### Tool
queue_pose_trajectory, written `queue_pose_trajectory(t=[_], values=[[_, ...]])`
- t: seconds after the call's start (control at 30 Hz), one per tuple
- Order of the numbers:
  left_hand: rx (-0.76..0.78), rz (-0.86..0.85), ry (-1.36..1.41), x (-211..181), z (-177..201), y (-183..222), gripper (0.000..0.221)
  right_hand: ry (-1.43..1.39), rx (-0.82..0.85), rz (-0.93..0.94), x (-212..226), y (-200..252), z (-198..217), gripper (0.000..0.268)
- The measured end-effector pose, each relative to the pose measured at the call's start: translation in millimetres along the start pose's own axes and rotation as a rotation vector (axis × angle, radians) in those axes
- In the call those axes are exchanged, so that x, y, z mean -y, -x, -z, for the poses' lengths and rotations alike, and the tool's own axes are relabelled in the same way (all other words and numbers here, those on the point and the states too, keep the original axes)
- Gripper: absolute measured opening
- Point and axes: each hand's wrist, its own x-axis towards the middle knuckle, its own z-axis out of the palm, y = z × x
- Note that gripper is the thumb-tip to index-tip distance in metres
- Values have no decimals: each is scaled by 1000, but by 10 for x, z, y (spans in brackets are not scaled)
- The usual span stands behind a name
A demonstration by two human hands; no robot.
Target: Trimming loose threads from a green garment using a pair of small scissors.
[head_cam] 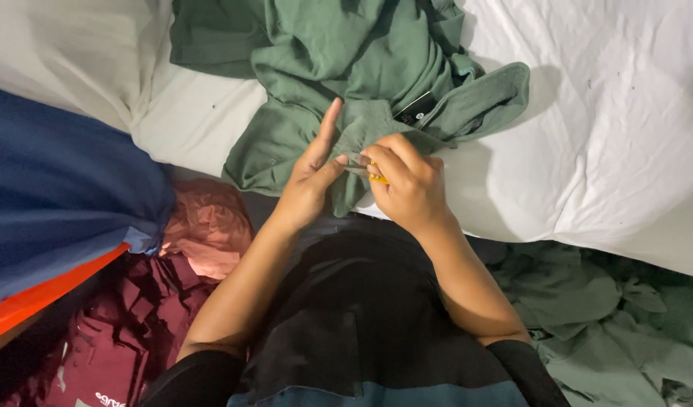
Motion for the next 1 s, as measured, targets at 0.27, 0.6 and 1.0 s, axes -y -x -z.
queue_pose_trajectory(t=[0.27,0.6,1.0], values=[[-19,17,-19,57,-95,-3,45,-433,-69,-248,-6,-60,164,18],[-138,-20,-71,119,-135,4,27,-603,-32,-459,86,175,300,26],[-161,-59,-85,75,-180,10,21,53,21,-86,93,381,319,35]])
